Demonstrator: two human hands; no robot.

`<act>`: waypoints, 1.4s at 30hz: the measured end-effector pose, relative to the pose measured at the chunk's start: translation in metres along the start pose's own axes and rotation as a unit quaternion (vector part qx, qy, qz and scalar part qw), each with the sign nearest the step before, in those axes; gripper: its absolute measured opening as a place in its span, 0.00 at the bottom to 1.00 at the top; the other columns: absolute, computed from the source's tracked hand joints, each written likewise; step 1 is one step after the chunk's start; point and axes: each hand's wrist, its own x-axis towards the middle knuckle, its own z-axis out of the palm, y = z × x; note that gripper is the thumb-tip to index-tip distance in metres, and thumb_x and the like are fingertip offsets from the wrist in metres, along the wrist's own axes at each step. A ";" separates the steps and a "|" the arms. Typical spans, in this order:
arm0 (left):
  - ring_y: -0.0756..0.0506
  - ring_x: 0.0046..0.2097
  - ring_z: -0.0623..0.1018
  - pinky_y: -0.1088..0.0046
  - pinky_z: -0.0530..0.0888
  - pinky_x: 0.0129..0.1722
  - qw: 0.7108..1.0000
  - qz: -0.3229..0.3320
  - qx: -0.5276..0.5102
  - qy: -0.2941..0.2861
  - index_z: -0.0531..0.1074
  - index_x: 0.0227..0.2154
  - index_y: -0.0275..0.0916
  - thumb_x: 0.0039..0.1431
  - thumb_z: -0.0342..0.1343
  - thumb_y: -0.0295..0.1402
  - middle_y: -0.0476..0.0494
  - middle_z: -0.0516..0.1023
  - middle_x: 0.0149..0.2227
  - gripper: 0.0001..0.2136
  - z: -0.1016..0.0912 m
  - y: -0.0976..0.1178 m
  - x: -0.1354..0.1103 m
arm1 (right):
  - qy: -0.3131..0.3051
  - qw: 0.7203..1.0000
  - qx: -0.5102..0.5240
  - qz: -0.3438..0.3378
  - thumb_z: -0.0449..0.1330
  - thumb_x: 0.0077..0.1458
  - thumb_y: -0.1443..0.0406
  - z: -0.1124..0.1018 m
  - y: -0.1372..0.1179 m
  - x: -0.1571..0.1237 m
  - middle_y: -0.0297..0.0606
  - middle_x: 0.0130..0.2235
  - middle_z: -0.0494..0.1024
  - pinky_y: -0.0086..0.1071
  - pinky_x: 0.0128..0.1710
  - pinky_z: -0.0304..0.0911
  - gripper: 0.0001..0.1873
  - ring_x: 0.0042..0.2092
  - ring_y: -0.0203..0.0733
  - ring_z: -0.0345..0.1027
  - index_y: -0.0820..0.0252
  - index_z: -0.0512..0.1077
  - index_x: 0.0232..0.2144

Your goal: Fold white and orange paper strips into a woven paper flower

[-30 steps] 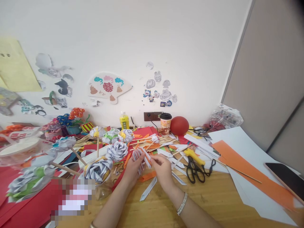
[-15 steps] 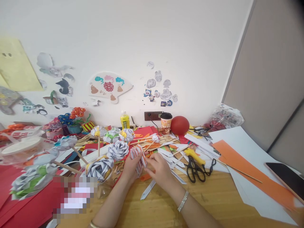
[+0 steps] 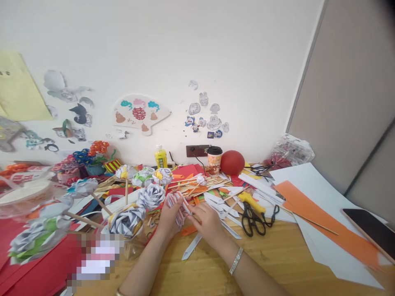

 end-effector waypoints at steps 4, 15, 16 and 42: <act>0.49 0.20 0.73 0.77 0.68 0.16 1.000 0.002 0.001 0.020 0.56 0.40 0.44 0.41 0.60 0.36 0.52 0.74 0.25 0.23 0.000 -0.002 0.001 | 0.013 0.997 0.052 0.047 0.52 0.52 0.67 0.007 0.000 -0.002 0.40 0.32 0.74 0.33 0.35 0.61 0.15 0.35 0.41 0.65 0.58 0.69 0.43; 0.47 0.26 0.77 0.75 0.70 0.20 0.998 0.030 0.024 0.058 0.55 0.37 0.43 0.41 0.60 0.35 0.51 0.75 0.26 0.21 0.002 -0.013 -0.001 | 0.106 0.929 0.264 0.238 0.55 0.49 0.64 0.025 -0.001 -0.001 0.37 0.29 0.76 0.31 0.32 0.63 0.07 0.32 0.40 0.69 0.61 0.71 0.29; 0.46 0.28 0.77 0.76 0.70 0.20 0.997 0.028 0.027 0.061 0.55 0.37 0.43 0.41 0.60 0.35 0.51 0.75 0.26 0.22 0.003 -0.013 -0.002 | 0.109 0.918 0.287 0.250 0.55 0.49 0.64 0.026 -0.002 0.000 0.37 0.28 0.75 0.31 0.32 0.63 0.06 0.31 0.39 0.69 0.61 0.70 0.28; 0.53 0.13 0.67 0.79 0.64 0.11 0.985 0.019 0.168 0.014 0.59 0.44 0.41 0.41 0.60 0.40 0.56 0.70 0.21 0.26 0.000 -0.014 0.001 | 0.119 0.923 0.243 0.272 0.55 0.46 0.67 0.018 0.003 0.007 0.35 0.26 0.73 0.30 0.31 0.61 0.05 0.29 0.38 0.67 0.60 0.70 0.23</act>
